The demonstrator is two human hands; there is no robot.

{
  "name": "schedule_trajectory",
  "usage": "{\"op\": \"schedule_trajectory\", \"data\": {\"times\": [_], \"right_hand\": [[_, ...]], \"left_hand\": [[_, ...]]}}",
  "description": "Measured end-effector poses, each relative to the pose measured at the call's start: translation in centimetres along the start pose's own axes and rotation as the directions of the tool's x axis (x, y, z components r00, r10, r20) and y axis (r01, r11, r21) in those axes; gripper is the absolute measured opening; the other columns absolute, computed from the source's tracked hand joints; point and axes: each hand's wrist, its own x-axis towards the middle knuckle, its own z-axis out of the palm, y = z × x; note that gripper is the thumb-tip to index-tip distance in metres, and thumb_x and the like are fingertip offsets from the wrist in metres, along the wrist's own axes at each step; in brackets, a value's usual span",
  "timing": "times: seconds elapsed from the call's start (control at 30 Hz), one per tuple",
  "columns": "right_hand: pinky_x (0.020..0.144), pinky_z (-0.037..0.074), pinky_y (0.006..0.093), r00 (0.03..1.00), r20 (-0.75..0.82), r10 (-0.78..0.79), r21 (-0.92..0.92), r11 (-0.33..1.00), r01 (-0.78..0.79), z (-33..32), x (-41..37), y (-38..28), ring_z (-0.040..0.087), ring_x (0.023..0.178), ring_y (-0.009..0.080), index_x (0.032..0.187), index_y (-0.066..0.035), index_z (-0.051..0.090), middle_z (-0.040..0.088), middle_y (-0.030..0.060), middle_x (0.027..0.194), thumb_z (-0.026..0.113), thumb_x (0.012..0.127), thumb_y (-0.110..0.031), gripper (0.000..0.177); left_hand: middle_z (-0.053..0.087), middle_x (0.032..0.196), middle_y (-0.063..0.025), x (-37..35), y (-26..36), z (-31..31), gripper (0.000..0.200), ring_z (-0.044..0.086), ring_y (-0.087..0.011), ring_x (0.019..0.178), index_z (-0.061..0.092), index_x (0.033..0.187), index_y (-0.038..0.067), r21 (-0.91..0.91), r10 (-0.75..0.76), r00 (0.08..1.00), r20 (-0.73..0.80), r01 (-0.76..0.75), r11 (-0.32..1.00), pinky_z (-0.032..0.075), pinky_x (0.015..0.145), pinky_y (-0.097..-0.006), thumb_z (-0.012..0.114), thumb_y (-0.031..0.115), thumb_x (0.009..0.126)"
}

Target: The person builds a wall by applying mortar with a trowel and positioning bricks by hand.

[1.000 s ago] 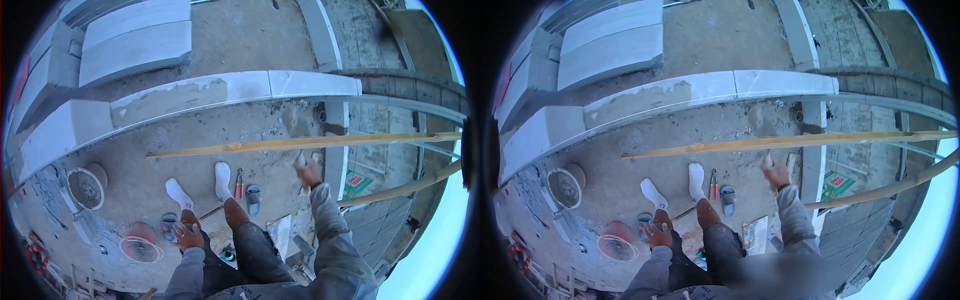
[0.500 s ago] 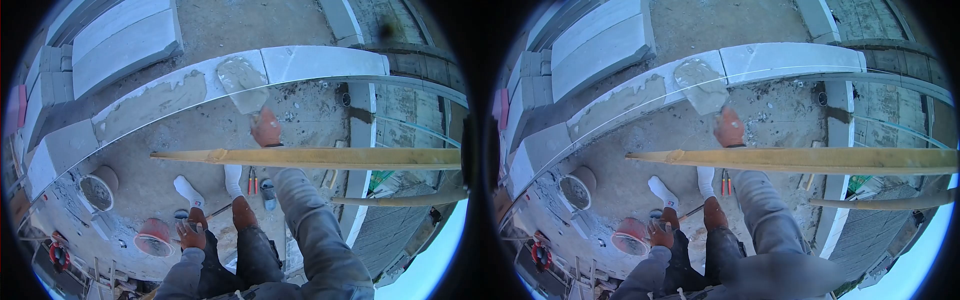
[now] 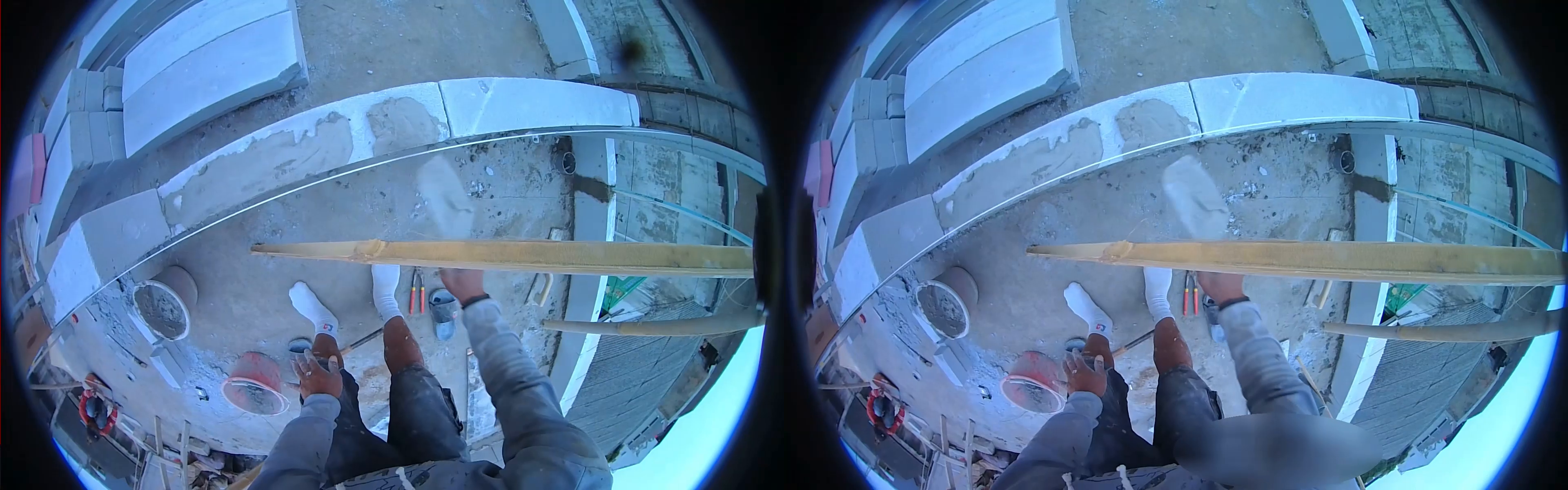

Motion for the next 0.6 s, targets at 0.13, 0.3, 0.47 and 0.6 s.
{"op": "schedule_trajectory", "data": {"times": [0.13,0.3,0.47,0.6], "right_hand": [[0.068,0.042,0.0373,0.984,0.149,0.097,0.199,0.972,-0.127,-7.8,5.5,-0.6,0.054,0.077,0.0254,0.087,-0.005,0.057,0.058,0.0160,0.086,0.061,0.078,-0.034,0.031],[0.060,0.043,0.0360,0.797,0.345,0.496,0.409,0.685,-0.603,-12.2,11.2,-1.6,0.054,0.063,0.0243,0.087,-0.005,0.055,0.056,0.0104,0.069,0.058,0.082,-0.045,0.041],[0.066,0.045,0.0412,0.844,0.414,0.342,0.138,0.893,-0.429,-12.9,15.7,-5.0,0.061,0.070,0.0287,0.095,-0.003,0.050,0.061,0.0166,0.075,0.051,0.086,-0.041,0.039],[0.076,0.045,0.0465,0.851,0.454,0.265,-0.203,0.960,-0.192,-13.6,17.1,-5.6,0.062,0.082,0.0347,0.098,-0.001,0.045,0.063,0.0207,0.084,0.044,0.090,-0.036,0.036]], "left_hand": [[0.026,0.142,-0.0173,-0.3,0.0,-0.3,0.070,0.017,-0.0316,0.134,0.027,0.137,0.006,0.019,-0.012,1.000,0.020,0.012,1.000,0.010,0.102,-0.0635,0.046,0.049,0.085],[0.028,0.141,-0.0179,0.2,-0.6,0.8,0.070,0.022,-0.0329,0.132,0.029,0.136,0.006,-0.022,0.021,0.999,-0.026,-0.021,1.000,0.012,0.102,-0.0627,0.047,0.049,0.084],[0.024,0.143,-0.0165,-0.2,0.3,-0.1,0.069,0.017,-0.0325,0.134,0.028,0.137,0.005,0.030,0.007,0.999,0.045,-0.008,1.000,0.011,0.101,-0.0642,0.041,0.050,0.086],[0.025,0.142,-0.0163,-0.2,1.0,-0.4,0.069,0.016,-0.0327,0.134,0.028,0.137,0.005,0.040,0.010,0.999,0.052,-0.012,0.999,0.011,0.101,-0.0643,0.041,0.051,0.086]]}}
